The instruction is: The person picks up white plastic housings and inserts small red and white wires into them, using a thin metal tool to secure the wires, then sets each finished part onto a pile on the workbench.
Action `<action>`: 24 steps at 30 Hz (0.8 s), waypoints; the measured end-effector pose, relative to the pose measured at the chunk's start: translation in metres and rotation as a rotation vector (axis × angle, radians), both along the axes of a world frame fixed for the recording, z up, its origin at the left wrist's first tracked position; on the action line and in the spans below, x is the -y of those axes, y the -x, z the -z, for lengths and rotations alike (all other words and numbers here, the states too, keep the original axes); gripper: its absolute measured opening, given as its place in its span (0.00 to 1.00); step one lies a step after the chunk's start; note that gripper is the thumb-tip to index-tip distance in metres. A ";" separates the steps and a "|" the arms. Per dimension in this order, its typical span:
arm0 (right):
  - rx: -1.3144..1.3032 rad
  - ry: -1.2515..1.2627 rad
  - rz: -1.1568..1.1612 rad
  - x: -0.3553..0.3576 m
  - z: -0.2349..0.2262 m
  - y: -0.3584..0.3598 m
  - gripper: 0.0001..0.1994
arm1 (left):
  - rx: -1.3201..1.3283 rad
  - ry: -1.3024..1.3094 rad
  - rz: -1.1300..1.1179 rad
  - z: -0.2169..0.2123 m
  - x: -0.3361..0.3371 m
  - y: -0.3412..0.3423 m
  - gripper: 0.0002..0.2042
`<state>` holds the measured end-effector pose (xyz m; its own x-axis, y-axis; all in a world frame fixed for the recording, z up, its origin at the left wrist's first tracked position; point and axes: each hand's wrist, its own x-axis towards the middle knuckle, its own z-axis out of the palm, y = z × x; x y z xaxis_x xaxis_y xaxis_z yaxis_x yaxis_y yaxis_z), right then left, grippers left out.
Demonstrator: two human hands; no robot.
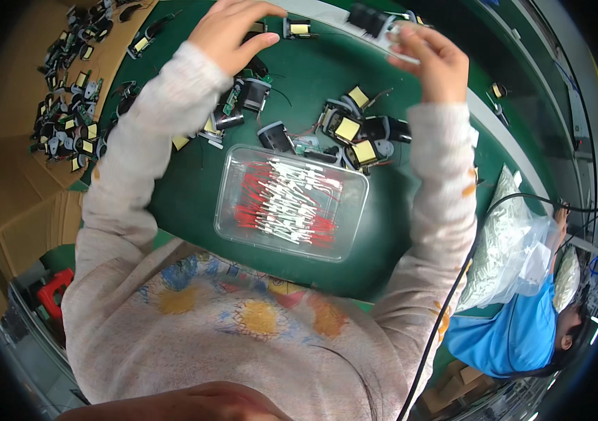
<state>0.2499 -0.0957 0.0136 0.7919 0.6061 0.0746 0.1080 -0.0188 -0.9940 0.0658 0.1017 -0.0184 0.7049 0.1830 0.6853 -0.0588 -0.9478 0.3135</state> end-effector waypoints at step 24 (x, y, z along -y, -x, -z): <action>0.922 0.632 -0.563 0.061 0.003 0.155 0.15 | -0.023 0.617 0.200 -0.040 0.047 0.024 0.09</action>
<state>0.0948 -0.1569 0.0104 0.2191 0.9751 0.0355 0.9063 -0.1898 -0.3776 0.0417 0.0544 0.0218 0.7793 0.4019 0.4808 -0.2025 -0.5646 0.8002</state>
